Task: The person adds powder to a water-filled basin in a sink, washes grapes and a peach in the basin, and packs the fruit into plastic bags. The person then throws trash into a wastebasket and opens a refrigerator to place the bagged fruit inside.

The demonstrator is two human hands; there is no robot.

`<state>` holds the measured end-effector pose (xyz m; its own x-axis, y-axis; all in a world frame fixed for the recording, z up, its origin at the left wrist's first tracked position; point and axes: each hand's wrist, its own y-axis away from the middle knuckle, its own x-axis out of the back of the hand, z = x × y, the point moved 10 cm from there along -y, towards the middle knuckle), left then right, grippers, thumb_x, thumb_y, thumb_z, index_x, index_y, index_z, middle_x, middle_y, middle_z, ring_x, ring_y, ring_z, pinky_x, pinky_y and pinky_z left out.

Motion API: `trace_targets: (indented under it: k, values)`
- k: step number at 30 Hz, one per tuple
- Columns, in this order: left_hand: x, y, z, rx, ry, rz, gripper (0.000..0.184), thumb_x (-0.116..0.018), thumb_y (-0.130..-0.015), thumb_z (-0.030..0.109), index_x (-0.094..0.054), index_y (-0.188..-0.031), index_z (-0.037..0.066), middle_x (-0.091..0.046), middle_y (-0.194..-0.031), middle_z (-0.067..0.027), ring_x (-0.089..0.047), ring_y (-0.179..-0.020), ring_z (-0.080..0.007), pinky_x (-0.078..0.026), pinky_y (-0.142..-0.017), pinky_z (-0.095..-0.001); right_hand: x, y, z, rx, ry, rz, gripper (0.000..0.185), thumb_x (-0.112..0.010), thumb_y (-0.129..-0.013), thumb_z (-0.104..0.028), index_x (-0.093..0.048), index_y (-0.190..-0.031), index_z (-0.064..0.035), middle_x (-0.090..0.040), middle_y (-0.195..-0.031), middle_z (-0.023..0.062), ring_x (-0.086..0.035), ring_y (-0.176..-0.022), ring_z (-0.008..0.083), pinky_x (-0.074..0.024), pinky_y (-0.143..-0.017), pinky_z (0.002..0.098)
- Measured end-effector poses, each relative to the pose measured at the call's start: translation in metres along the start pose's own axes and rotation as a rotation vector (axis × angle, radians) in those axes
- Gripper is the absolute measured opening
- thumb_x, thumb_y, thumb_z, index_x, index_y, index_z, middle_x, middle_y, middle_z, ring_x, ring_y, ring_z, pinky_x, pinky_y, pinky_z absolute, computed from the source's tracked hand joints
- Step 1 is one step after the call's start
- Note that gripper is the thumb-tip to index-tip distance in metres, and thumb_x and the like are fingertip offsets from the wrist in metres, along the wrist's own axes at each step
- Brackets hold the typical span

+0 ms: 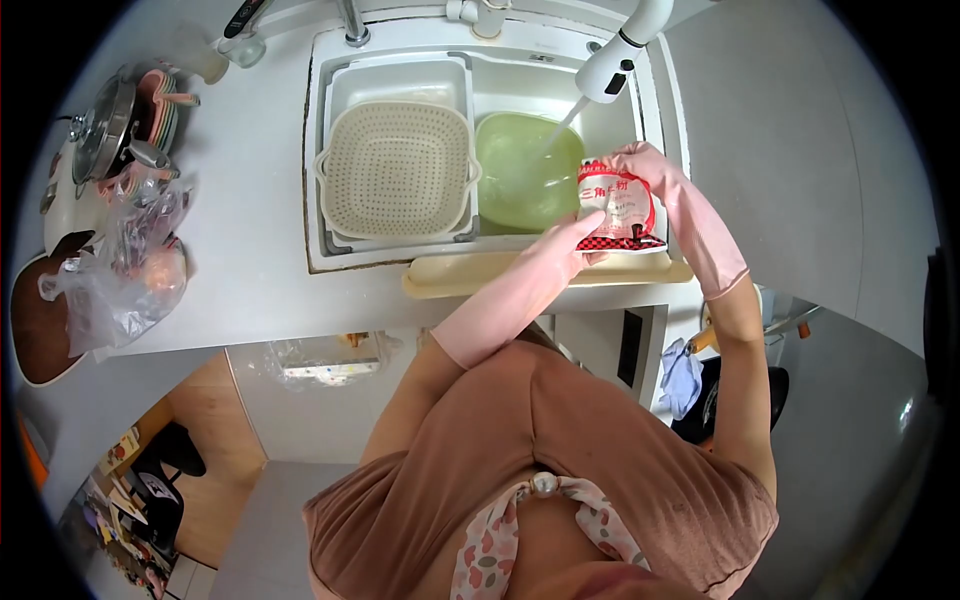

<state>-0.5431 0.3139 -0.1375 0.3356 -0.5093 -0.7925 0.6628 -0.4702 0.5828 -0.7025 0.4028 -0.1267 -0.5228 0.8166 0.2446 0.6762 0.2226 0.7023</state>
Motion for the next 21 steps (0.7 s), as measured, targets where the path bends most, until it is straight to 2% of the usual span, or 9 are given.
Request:
trace_targets:
  k: [2,5,8,12,18,21]
  values:
    - [-0.002,0.002,0.001,0.016,-0.039,-0.012,0.034,-0.063,-0.091,0.023,-0.053,-0.121,0.011,-0.063,-0.112,-0.0061,-0.062,-0.095,-0.0161,-0.05,-0.072,-0.0309,0.001,-0.005,0.004,0.024,-0.027,-0.024,0.01,-0.057,-0.078,0.001,-0.067,-0.082,0.0013,-0.068,-0.082,0.0067,-0.063,-0.074,0.0148,-0.0525,-0.072,0.0285]
    - [-0.004,0.004,0.005,0.005,-0.059,0.008,0.033,-0.063,-0.091,0.022,-0.053,-0.121,0.012,-0.063,-0.113,-0.005,-0.061,-0.096,-0.0158,-0.049,-0.074,-0.0317,0.004,0.0,0.008,-0.025,0.014,0.058,0.012,-0.055,-0.079,0.003,-0.067,-0.083,0.0019,-0.068,-0.084,0.0068,-0.063,-0.074,0.0147,-0.0526,-0.072,0.0285]
    - [-0.005,0.008,0.009,-0.003,-0.085,0.011,0.033,-0.062,-0.091,0.022,-0.053,-0.121,0.013,-0.064,-0.111,-0.0041,-0.061,-0.097,-0.0154,-0.049,-0.076,-0.032,0.0,-0.001,0.012,-0.019,0.019,0.008,0.014,-0.054,-0.078,0.004,-0.067,-0.083,0.0017,-0.068,-0.084,0.0067,-0.063,-0.074,0.0146,-0.0528,-0.072,0.0286]
    - [-0.002,0.003,0.007,0.0,-0.084,0.007,0.032,-0.062,-0.091,0.023,-0.054,-0.121,0.013,-0.064,-0.11,-0.004,-0.06,-0.098,-0.0149,-0.047,-0.077,-0.0312,0.004,0.012,0.002,-0.038,-0.006,0.094,0.015,-0.055,-0.077,0.005,-0.067,-0.084,0.0018,-0.068,-0.088,0.008,-0.064,-0.078,0.0154,-0.0533,-0.074,0.0282]
    - [0.001,0.0,0.004,0.042,-0.132,-0.003,0.031,-0.062,-0.09,0.022,-0.055,-0.118,0.012,-0.065,-0.108,-0.0043,-0.061,-0.097,-0.0139,-0.047,-0.075,-0.0295,0.009,0.006,0.015,-0.114,0.116,0.141,0.015,-0.055,-0.081,0.003,-0.065,-0.093,0.0048,-0.068,-0.097,0.0121,-0.065,-0.083,0.0172,-0.0549,-0.077,0.0295]
    - [-0.001,0.0,0.005,-0.001,-0.088,-0.016,0.031,-0.063,-0.089,0.023,-0.055,-0.118,0.012,-0.066,-0.105,-0.0041,-0.061,-0.094,-0.0137,-0.047,-0.075,-0.0293,0.012,0.006,0.013,-0.085,0.082,0.156,0.017,-0.057,-0.083,0.002,-0.063,-0.098,0.0066,-0.068,-0.097,0.0129,-0.066,-0.085,0.0186,-0.0562,-0.079,0.0299]
